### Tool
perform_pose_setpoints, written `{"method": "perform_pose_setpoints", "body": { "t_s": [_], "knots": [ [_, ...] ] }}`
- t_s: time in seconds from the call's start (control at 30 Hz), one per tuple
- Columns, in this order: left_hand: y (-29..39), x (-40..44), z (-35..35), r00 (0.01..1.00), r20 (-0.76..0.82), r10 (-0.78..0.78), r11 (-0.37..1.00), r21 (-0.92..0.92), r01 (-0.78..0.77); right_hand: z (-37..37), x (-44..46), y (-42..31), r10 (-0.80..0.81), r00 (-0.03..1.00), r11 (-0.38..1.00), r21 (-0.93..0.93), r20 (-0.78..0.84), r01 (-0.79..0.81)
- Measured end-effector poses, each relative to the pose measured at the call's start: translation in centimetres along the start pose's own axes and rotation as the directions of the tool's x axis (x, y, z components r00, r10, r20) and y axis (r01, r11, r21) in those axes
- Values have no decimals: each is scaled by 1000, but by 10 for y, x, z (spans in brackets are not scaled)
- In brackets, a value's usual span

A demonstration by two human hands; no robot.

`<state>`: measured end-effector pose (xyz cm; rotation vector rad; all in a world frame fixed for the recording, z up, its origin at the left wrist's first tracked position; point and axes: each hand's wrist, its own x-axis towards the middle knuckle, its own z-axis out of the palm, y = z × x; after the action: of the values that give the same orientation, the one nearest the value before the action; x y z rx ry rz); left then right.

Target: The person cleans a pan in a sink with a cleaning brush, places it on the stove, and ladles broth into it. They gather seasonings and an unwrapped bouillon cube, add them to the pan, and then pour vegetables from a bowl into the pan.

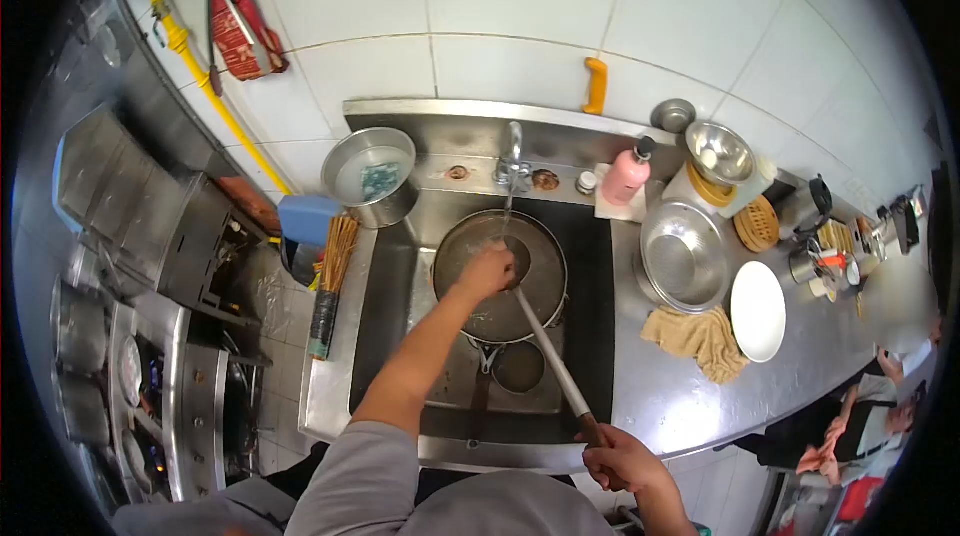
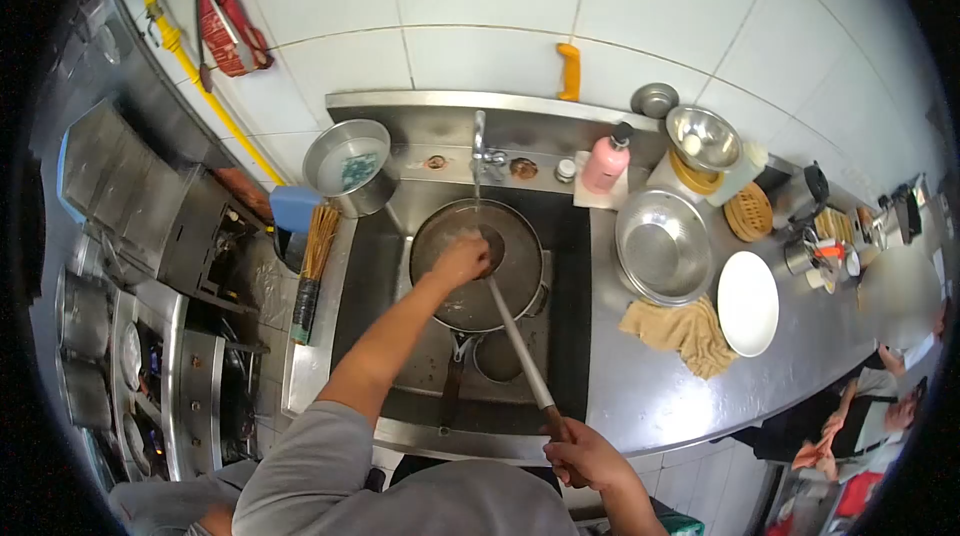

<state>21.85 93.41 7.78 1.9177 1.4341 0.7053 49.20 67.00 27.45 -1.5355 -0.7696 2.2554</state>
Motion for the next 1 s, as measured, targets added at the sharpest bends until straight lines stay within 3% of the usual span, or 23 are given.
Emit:
{"method": "perform_pose_setpoints", "body": {
  "t_s": [0.07, 0.13, 0.17, 0.2, 0.23, 0.27, 0.3, 0.37, 0.4, 0.43, 0.47, 0.5, 0.57, 0.6, 0.63, 0.73, 0.77, 0.8, 0.87, 0.9, 0.93, 0.97, 1.0],
  "knots": [
    [1, 3, -17, 906, -114, 407, 831, 458, -316, -2, 6, 9, -24, 1000, 999, 48, 11, 24],
    [7, 11, 0, 942, -230, 244, 934, 317, -165, 5, 8, 2, -27, 1000, 998, -63, 10, 27],
    [-5, 15, 21, 971, -236, 43, 996, 91, -22, 12, 3, -9, -34, 999, 996, -87, 5, 34],
    [-7, 19, 21, 997, 1, -74, 980, -182, 73, 10, 4, -6, -61, 998, 994, -89, -6, 61],
    [-10, 21, 16, 994, 103, -38, 996, -77, 47, 6, 5, -2, -85, 996, 992, -95, -8, 84],
    [-14, 17, 8, 975, -14, 224, 960, 174, -218, 4, -1, -3, -96, 995, 993, -69, -40, 93],
    [-2, 19, -12, 910, -26, 414, 831, 418, -366, 5, -7, -7, -63, 998, 997, -48, -12, 63],
    [22, 18, -10, 855, -124, 504, 789, 469, -397, 7, -10, -5, -30, 999, 999, -22, 10, 31],
    [16, 22, 3, 949, -169, 266, 946, 232, -224, 9, -3, -4, -63, 998, 997, -45, 25, 64],
    [4, 26, 15, 989, -149, 11, 1000, -12, -13, 11, 2, -4, -99, 994, 992, -68, 46, 102],
    [-30, 35, 31, 991, 106, -87, 935, -335, 118, 14, 2, -8, -72, 996, 996, -43, 54, 74],
    [-26, 34, 23, 991, 100, -87, 937, -330, 116, 12, 0, -4, -77, 995, 996, -45, 61, 80],
    [-9, 22, -4, 982, 186, 16, 982, 183, -50, 3, -7, 10, -47, 992, 999, 1, 120, 47],
    [5, 14, -14, 958, 2, 287, 916, 293, -275, 2, -7, 17, -31, 988, 999, -10, 153, 33],
    [19, 12, -18, 824, -141, 549, 778, 447, -442, 1, -6, 21, -57, 986, 997, 64, 157, 47],
    [10, 15, -8, 817, -282, 503, 801, 507, -318, 13, 9, 18, -74, 980, 981, 192, 185, 38],
    [-2, 18, -1, 998, 30, 61, 991, 118, -64, 13, 10, 15, -79, 982, 967, 252, 169, 34],
    [-7, 26, 6, 843, 480, -242, 925, -148, 350, 11, 4, 8, -47, 986, 986, 165, 162, 20],
    [-8, 22, -13, 931, 357, -73, 989, 149, 20, 6, -2, 10, -42, 992, 988, 151, 119, 24],
    [-8, 17, -19, 945, 100, 310, 893, 311, -326, 4, -6, 17, -28, 995, 990, 140, 100, 14],
    [28, 8, -31, 844, -91, 528, 810, 352, -469, 0, -3, 24, -77, 986, 975, 216, 146, 45],
    [26, 11, -21, 834, -81, 546, 803, 336, -493, 3, -2, 22, -88, 989, 972, 229, 120, 58],
    [17, 12, -13, 919, -48, 391, 882, 306, -360, 7, 0, 16, -87, 991, 973, 223, 102, 62]
  ]
}}
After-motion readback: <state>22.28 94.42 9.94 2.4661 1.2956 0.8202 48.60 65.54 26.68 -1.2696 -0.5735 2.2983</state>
